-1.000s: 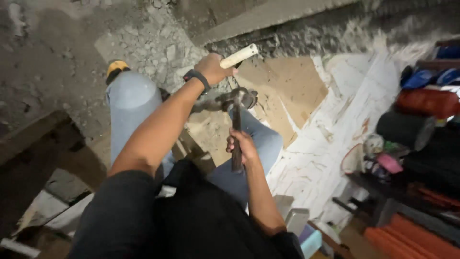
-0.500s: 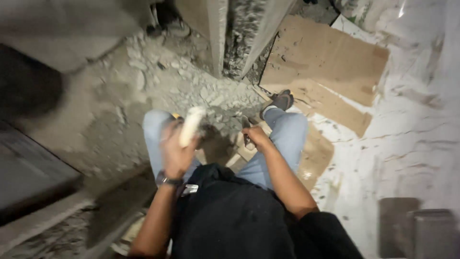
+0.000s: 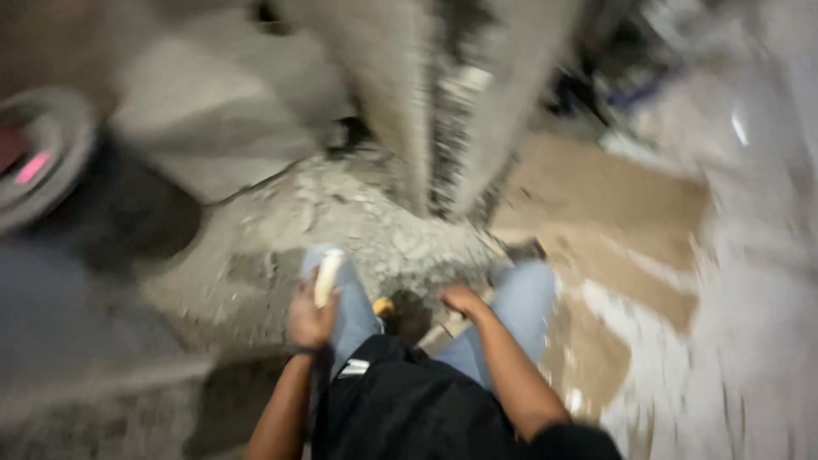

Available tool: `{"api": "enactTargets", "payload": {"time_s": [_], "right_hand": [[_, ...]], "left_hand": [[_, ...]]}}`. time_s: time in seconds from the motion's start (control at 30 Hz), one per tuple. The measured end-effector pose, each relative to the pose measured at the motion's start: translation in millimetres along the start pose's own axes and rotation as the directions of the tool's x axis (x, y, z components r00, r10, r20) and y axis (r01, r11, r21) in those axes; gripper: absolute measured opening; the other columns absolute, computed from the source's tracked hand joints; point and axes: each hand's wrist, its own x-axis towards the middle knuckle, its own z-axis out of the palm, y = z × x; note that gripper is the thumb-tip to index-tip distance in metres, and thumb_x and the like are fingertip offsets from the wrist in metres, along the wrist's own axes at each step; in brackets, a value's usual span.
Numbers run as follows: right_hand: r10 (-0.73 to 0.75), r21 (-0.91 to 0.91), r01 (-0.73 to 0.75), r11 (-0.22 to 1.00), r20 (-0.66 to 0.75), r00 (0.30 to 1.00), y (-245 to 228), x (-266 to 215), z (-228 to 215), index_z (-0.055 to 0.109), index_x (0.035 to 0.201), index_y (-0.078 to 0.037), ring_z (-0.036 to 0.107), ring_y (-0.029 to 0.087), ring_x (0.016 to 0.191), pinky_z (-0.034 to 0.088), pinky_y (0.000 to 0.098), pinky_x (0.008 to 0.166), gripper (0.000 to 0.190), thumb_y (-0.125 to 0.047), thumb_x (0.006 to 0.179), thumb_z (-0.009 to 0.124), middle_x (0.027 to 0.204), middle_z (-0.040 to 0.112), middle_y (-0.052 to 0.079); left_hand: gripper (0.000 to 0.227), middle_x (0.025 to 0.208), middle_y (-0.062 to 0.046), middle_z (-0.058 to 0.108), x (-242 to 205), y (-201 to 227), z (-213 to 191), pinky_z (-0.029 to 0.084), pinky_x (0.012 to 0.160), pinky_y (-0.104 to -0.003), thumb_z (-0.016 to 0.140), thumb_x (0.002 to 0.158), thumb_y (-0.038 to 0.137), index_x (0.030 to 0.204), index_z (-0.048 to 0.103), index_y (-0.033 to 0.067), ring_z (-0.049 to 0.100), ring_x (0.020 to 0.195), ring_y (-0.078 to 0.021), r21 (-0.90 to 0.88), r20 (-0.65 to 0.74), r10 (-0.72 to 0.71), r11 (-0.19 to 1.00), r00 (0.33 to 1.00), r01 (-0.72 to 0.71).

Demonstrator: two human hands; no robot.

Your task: Using a hammer and a white rod to chip away concrete from a wall or pillar.

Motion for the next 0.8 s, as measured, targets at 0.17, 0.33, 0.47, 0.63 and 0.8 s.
{"api": "enactTargets", "payload": {"time_s": [0.17,0.33,0.47,0.63,0.8], "right_hand": [[0.011,-0.249,0.006,0.969,0.067,0.998,-114,-79,-46,0.064,0.12,0.0,0.049,0.037,0.123,0.035,0.0492,0.106,0.058,-0.036,0.076,0.053,0.126,0.059,0.02],[0.027,-0.045,-0.021,0.999,0.128,0.991,-115,-84,-45,0.067,0.104,0.0,0.053,0.032,0.09,0.04,0.0416,0.079,0.034,-0.016,0.074,0.061,0.1,0.061,0.019],[0.037,0.141,-0.056,0.988,0.134,0.99,-112,-74,-51,0.074,0.102,0.006,0.056,0.024,0.051,0.042,0.0321,0.047,0.032,-0.007,0.075,0.061,0.066,0.067,0.016],[-0.017,0.169,0.011,0.986,0.038,0.999,-61,-28,-42,0.073,0.1,0.006,0.063,0.02,0.08,0.048,0.0266,0.071,0.033,-0.004,0.07,0.065,0.095,0.074,0.011],[-0.06,-0.506,0.108,0.856,0.11,0.992,43,3,-21,0.072,0.097,-0.017,0.063,0.019,0.085,0.048,0.032,0.073,0.035,-0.039,0.079,0.051,0.096,0.07,-0.002]], "left_hand": [[0.055,0.119,-0.021,0.06,17,-25,19,0.052,0.083,-0.049,0.062,0.079,0.051,0.131,0.053,0.0341,0.063,0.104,-0.0395,-0.027,0.066,-0.054,0.998,0.996,0.056],[0.055,0.118,-0.019,0.053,31,-64,59,0.05,0.076,-0.051,0.058,0.08,0.048,0.131,0.048,0.0318,0.061,0.091,-0.0421,0.019,0.111,-0.076,0.997,0.991,0.074],[0.049,0.107,-0.02,0.056,43,-78,85,0.048,0.07,-0.056,0.056,0.08,0.044,0.124,0.051,0.0238,0.06,0.082,-0.0447,0.026,0.131,-0.118,0.993,0.984,0.115],[0.053,0.106,-0.024,0.056,43,-69,62,0.049,0.072,-0.052,0.058,0.079,0.042,0.128,0.052,0.0206,0.06,0.082,-0.0448,-0.014,0.112,-0.057,0.998,0.992,0.059],[0.053,0.093,-0.014,0.068,38,-97,82,0.05,0.066,-0.049,0.055,0.083,0.044,0.13,0.051,0.0202,0.064,0.077,-0.0397,-0.009,0.222,0.03,1.0,0.975,-0.029]]}}
